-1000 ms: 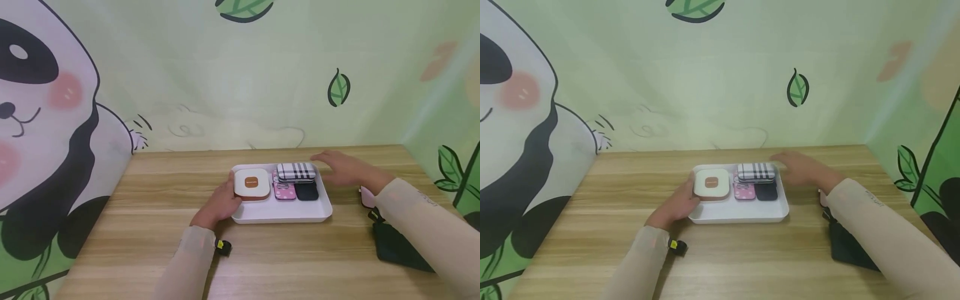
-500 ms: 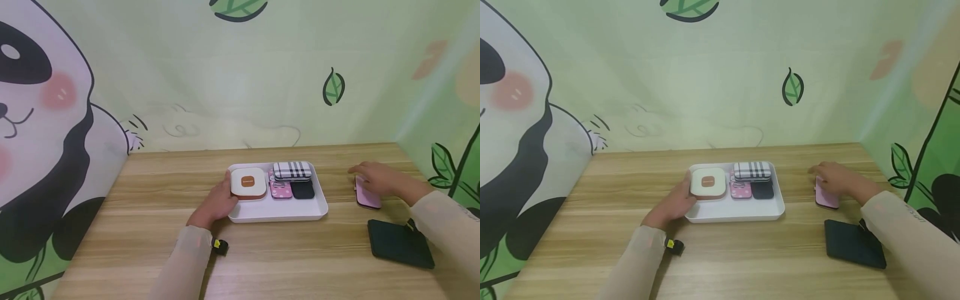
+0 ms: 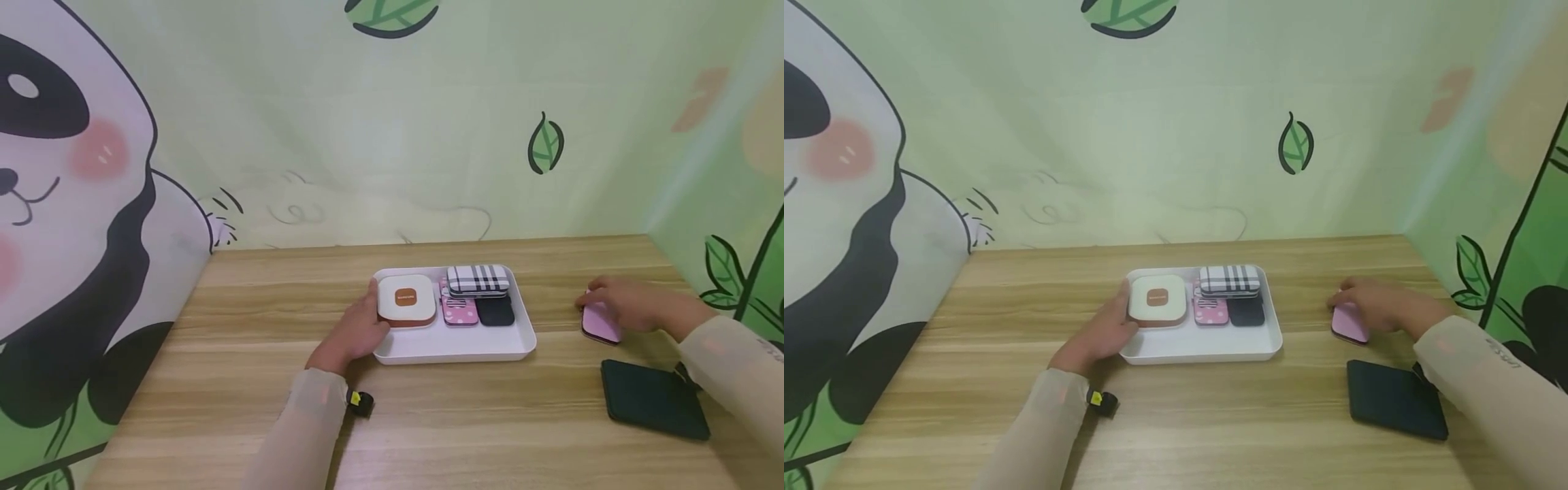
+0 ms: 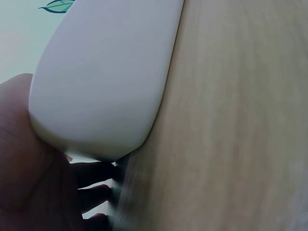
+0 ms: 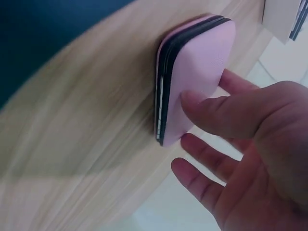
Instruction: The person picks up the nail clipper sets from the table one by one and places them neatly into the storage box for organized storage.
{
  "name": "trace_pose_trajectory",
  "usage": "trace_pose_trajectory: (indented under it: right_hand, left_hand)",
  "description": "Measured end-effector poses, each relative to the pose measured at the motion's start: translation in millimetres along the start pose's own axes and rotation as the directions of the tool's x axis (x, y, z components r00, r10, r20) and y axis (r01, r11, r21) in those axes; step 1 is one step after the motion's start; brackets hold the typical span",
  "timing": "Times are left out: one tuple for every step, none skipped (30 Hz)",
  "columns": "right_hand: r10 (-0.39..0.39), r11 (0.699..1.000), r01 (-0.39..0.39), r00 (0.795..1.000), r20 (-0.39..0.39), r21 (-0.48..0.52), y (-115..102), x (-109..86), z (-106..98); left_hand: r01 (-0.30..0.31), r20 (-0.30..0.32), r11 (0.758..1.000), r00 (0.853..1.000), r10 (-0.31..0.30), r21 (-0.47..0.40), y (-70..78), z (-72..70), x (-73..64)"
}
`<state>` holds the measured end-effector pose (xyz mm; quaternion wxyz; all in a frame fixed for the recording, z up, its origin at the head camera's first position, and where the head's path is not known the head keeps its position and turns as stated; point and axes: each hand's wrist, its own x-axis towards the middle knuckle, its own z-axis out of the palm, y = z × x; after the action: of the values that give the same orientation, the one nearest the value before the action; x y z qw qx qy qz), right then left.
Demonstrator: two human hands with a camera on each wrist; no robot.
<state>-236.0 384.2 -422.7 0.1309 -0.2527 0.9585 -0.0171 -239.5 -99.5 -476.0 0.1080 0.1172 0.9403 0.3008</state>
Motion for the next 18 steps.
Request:
trace_pose_trajectory:
  right_hand:
    - [0.013,1.000,-0.013,1.000,0.002,0.003,-0.1,-0.7,-1.0]
    - [0.029,1.000,-0.029,1.000,0.001,0.002,0.4,-1.1,-1.4]
    - [0.035,0.999,-0.035,0.999,-0.001,-0.001,1.1,-1.2,-1.5]
    - [0.044,0.999,-0.044,0.999,-0.002,-0.002,2.0,-1.6,-1.7]
    - [0.049,0.999,-0.049,0.999,-0.005,-0.001,3.1,-1.9,-1.7]
    - [0.052,0.999,-0.052,0.999,-0.008,-0.001,4.2,-2.1,-1.6]
    - [0.059,0.998,-0.059,0.998,-0.008,0.006,5.3,-2.1,-1.1]
    - [0.058,0.998,-0.058,0.998,-0.009,0.007,6.5,-2.0,-0.4]
    - [0.048,0.999,-0.048,0.999,-0.011,0.012,7.6,-1.9,-0.1]
    - [0.041,0.999,-0.041,0.999,-0.010,0.016,9.0,-1.8,0.5]
    - [0.029,0.999,-0.029,1.000,-0.011,0.018,10.2,-1.5,0.8]
    - [0.019,1.000,-0.019,1.000,-0.009,0.024,11.5,-1.2,1.1]
    - [0.012,1.000,-0.012,1.000,-0.008,0.028,12.5,-0.9,1.5]
    - [0.003,1.000,-0.003,1.000,-0.007,0.029,13.4,-0.7,1.6]
    - [-0.003,1.000,0.003,1.000,-0.007,0.029,14.4,-0.4,1.7]
    - [-0.002,1.000,0.002,1.000,-0.004,0.030,15.3,-0.1,1.8]
    - [-0.001,0.999,0.001,1.000,-0.002,0.034,15.5,0.1,1.7]
    - [0.005,0.999,-0.005,1.000,0.004,0.038,15.8,0.4,1.8]
  left_hand:
    - [0.002,0.002,1.000,1.000,-0.002,0.001,0.4,0.1,-0.1]
    - [0.004,0.004,1.000,1.000,-0.004,0.002,0.5,0.3,0.1]
    - [0.008,0.006,1.000,1.000,-0.008,0.003,1.0,0.3,0.1]
    - [0.010,0.007,1.000,1.000,-0.010,0.004,1.6,0.2,-0.2]
    - [0.013,0.008,1.000,1.000,-0.013,0.007,1.9,0.1,0.0]
    - [0.015,0.009,1.000,1.000,-0.015,0.007,2.3,0.0,0.1]
    - [0.015,0.010,1.000,1.000,-0.016,0.011,2.3,0.1,0.3]
    - [0.016,0.010,1.000,1.000,-0.016,0.013,2.4,0.2,0.5]
    - [0.016,0.011,1.000,1.000,-0.016,0.013,2.8,0.1,0.5]
    - [0.016,0.011,1.000,1.000,-0.016,0.013,2.8,0.2,0.6]
    - [0.016,0.011,1.000,1.000,-0.016,0.014,2.7,0.4,0.8]
    - [0.017,0.012,1.000,1.000,-0.018,0.015,2.4,0.8,1.1]
    - [0.017,0.010,1.000,1.000,-0.017,0.013,2.1,1.2,1.3]
    - [0.017,0.009,1.000,1.000,-0.017,0.011,1.9,1.4,1.4]
    - [0.020,0.008,1.000,1.000,-0.020,0.008,1.5,1.7,1.7]
    - [0.024,0.011,1.000,1.000,-0.024,0.007,1.1,1.9,1.9]
    - [0.024,0.010,1.000,1.000,-0.024,0.003,0.6,2.2,2.1]
    - [0.027,0.011,1.000,1.000,-0.027,0.001,0.4,2.4,2.1]
